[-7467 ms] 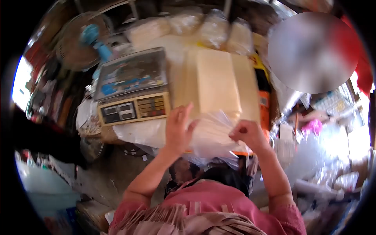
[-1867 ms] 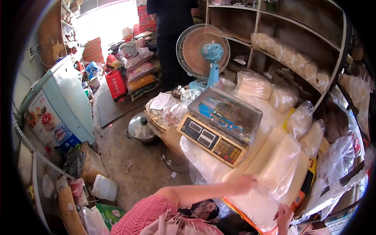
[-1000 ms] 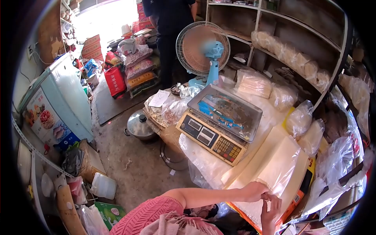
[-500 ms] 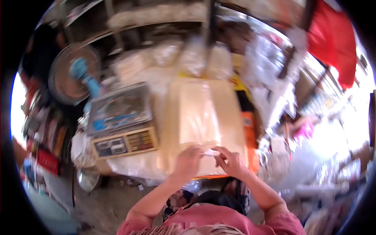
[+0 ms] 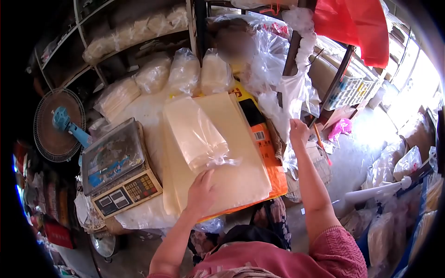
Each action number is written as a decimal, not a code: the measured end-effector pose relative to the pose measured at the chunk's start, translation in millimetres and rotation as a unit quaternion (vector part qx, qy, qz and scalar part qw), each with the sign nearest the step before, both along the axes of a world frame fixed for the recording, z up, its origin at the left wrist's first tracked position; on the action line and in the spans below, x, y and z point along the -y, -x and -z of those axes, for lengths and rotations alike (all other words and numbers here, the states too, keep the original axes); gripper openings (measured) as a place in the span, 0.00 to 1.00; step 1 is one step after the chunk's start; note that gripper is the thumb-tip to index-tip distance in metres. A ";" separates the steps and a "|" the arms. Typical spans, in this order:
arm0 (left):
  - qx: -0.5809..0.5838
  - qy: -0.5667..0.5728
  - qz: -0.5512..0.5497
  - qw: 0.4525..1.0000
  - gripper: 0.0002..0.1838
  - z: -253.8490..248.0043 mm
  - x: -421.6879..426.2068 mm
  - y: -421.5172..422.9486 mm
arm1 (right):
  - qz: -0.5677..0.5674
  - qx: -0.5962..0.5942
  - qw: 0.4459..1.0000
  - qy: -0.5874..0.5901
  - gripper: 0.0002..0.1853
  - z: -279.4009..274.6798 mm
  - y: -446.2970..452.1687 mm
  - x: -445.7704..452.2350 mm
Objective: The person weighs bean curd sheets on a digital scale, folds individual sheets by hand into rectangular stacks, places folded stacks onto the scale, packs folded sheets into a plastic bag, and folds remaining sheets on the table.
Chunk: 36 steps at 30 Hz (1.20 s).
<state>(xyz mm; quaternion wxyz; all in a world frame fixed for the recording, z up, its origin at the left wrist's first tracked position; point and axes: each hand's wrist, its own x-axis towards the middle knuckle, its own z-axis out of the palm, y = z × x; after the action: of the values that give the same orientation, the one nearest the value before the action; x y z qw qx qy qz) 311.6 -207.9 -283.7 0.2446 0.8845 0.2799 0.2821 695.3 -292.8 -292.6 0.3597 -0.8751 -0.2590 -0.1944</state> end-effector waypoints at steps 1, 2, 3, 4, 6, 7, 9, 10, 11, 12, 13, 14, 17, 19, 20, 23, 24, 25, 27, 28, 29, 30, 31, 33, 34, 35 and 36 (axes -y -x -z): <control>0.005 0.016 -0.006 1.000 0.21 0.4 0.9 6.3 | -0.014 -0.021 0.999 -0.030 0.14 -13.5 8.4 6.3; 0.008 0.034 -0.013 0.999 0.20 -0.1 2.7 12.3 | -0.028 -0.043 0.997 -0.059 0.12 -24.5 19.0 13.3; 0.011 0.094 -0.006 0.996 0.20 -3.6 4.5 15.7 | -0.029 -0.034 0.996 -0.074 0.10 -31.9 30.0 18.0; 0.013 0.153 0.001 0.988 0.20 -8.7 6.4 18.6 | -0.054 -0.033 0.996 -0.063 0.10 -38.6 40.2 22.4; 0.035 0.238 0.038 0.970 0.20 -17.6 11.6 20.3 | -0.103 -0.031 0.993 -0.037 0.08 -48.6 62.6 31.4; 0.056 0.263 0.067 0.961 0.21 -23.6 14.7 14.4 | -0.165 -0.023 0.985 -0.051 0.05 -50.7 76.4 33.1; 0.122 0.301 0.114 0.939 0.23 -28.0 19.5 -1.7 | -0.287 -0.122 0.950 0.003 0.03 -52.7 117.5 34.5; 0.164 0.313 0.133 0.926 0.25 -26.2 21.8 -11.0 | -0.339 -0.138 0.931 0.013 0.05 -56.6 153.1 36.7; 0.189 0.335 0.124 0.915 0.28 -23.5 24.9 -19.4 | -0.408 -0.069 0.909 0.049 0.05 -43.5 178.1 38.6; 0.215 0.356 0.113 0.902 0.30 -22.1 27.3 -26.8 | -0.444 -0.045 0.892 0.069 0.07 -50.3 210.5 44.0; 0.218 0.360 0.109 0.901 0.24 -24.5 27.7 -31.0 | -0.490 -0.065 0.862 0.114 0.09 -37.8 226.3 44.6; 0.199 0.389 0.092 0.895 0.22 -26.5 25.3 -24.3 | -0.520 -0.074 0.847 0.087 0.09 -29.8 243.9 47.0; 0.234 0.384 0.069 0.891 0.12 -17.1 23.4 -4.6 | -0.550 -0.205 0.802 0.110 0.08 -56.2 255.1 64.2; 0.242 0.419 0.066 0.873 0.12 -15.0 20.7 17.0 | -0.520 -0.261 0.809 0.083 0.06 -88.1 245.8 74.5; 0.251 0.432 0.068 0.864 0.12 -12.0 17.8 26.2 | -0.499 -0.266 0.825 -0.005 0.04 -89.6 238.5 75.8; 0.265 0.473 0.081 0.836 0.12 -11.8 11.7 46.1 | -0.446 -0.042 0.893 -0.043 0.07 -100.8 222.7 53.2; 0.269 0.488 0.088 0.826 0.13 -10.6 10.8 50.8 | -0.454 -0.032 0.890 -0.019 0.08 -98.4 220.4 45.3; 0.262 0.502 0.091 0.819 0.12 -10.1 10.1 54.8 | -0.462 -0.022 0.886 0.005 0.09 -96.2 218.2 37.4; 0.276 0.560 0.091 0.776 0.13 -10.2 5.2 63.6 | -0.529 -0.126 0.837 0.063 0.10 -69.5 207.2 27.1; 0.284 0.586 0.090 0.754 0.14 -10.9 2.0 66.5 | -0.500 -0.163 0.846 0.090 0.10 -70.1 212.5 23.7; 0.272 0.457 0.038 0.846 0.14 -11.8 1.3 65.7 | -0.493 -0.198 0.840 0.108 0.09 -75.7 217.5 24.4; 0.252 0.316 -0.018 0.915 0.15 -12.5 2.6 62.2 | -0.486 -0.234 0.832 0.126 0.08 -83.9 224.2 25.0; 0.220 0.167 -0.075 0.958 0.16 -12.9 4.1 60.0 | -0.503 -0.296 0.805 0.107 0.08 -77.9 227.4 22.7; 0.182 0.081 -0.003 0.980 0.19 -22.5 6.4 59.0 | -0.526 -0.415 0.740 0.068 0.09 -61.7 233.1 18.2; 0.162 0.036 0.034 0.985 0.20 -26.1 5.4 59.8 | -0.539 -0.432 0.717 0.096 0.09 -63.3 238.0 17.6; 0.116 -0.059 0.075 0.989 0.18 -7.9 -3.4 61.6 | -0.551 -0.447 0.693 0.124 0.09 -67.4 243.3 17.6; 0.118 0.018 0.018 0.993 0.16 -3.6 -6.3 60.6 | -0.562 -0.462 0.669 0.153 0.10 -69.5 246.9 18.3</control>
<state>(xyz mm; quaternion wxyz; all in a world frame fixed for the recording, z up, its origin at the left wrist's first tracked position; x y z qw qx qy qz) 251.0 -201.6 -280.1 0.2968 0.8452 0.2385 0.3750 448.4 -311.1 -223.1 0.3355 -0.5842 -0.5290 0.5160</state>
